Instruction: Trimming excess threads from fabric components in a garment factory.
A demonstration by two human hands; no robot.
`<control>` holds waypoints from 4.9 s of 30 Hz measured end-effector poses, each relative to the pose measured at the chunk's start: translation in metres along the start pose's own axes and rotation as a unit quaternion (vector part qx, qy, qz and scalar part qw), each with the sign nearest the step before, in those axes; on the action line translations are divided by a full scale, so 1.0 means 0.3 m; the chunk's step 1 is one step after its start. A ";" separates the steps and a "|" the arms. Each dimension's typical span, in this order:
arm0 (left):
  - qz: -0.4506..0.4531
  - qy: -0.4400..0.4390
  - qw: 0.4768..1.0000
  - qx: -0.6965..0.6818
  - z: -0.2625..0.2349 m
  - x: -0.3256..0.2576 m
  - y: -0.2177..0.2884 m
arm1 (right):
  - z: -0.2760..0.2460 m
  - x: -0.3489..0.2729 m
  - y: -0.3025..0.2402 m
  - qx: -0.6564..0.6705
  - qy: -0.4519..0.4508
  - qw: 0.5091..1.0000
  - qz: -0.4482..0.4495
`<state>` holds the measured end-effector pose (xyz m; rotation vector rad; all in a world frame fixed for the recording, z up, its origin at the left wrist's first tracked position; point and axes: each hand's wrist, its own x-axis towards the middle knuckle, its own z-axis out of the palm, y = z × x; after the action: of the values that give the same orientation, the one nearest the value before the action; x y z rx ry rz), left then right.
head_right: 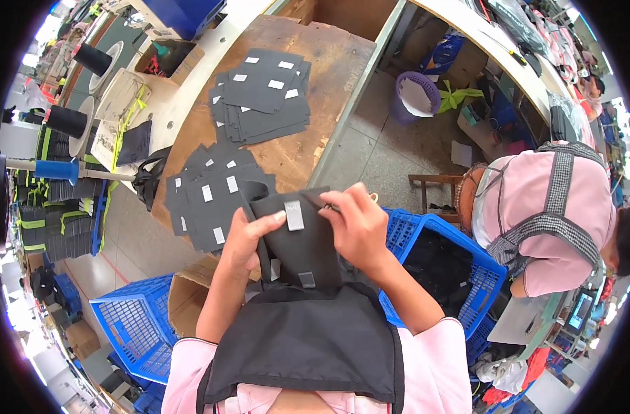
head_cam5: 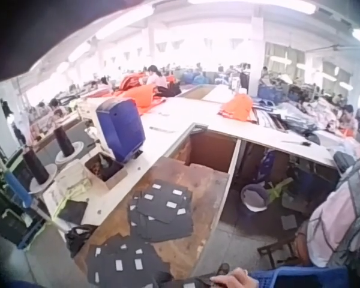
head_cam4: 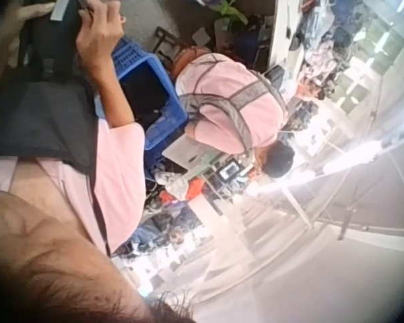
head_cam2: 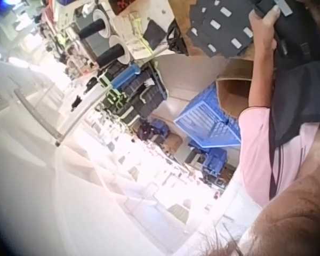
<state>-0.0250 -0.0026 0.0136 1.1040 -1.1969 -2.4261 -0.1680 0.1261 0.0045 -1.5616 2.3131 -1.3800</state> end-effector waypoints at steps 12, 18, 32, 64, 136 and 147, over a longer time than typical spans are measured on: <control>0.018 0.096 0.985 -0.139 -0.119 0.102 -0.008 | 0.004 -0.161 0.009 0.406 -0.134 0.783 0.452; 0.020 0.116 0.981 -0.155 -0.124 0.111 -0.016 | 0.042 -0.175 -0.002 0.394 -0.084 0.803 0.439; 0.080 0.158 0.964 -0.198 -0.294 0.085 0.029 | 0.116 -0.160 0.007 0.336 -0.183 0.857 0.345; 0.305 0.351 0.871 0.157 -0.397 0.270 -0.200 | 0.540 0.635 0.326 -0.066 -0.059 0.974 -0.207; 0.053 0.108 0.981 -0.155 -0.002 -0.067 -0.056 | 0.137 -0.042 -0.135 0.543 -0.097 0.742 0.381; 0.046 0.114 0.976 -0.181 -0.005 -0.077 -0.039 | 0.068 -0.021 -0.088 0.164 -0.067 0.983 0.046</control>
<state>-0.0063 0.0154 0.0163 1.1430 -0.6859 -2.2513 -0.1362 0.1150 0.0072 -1.3845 1.9358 -1.4884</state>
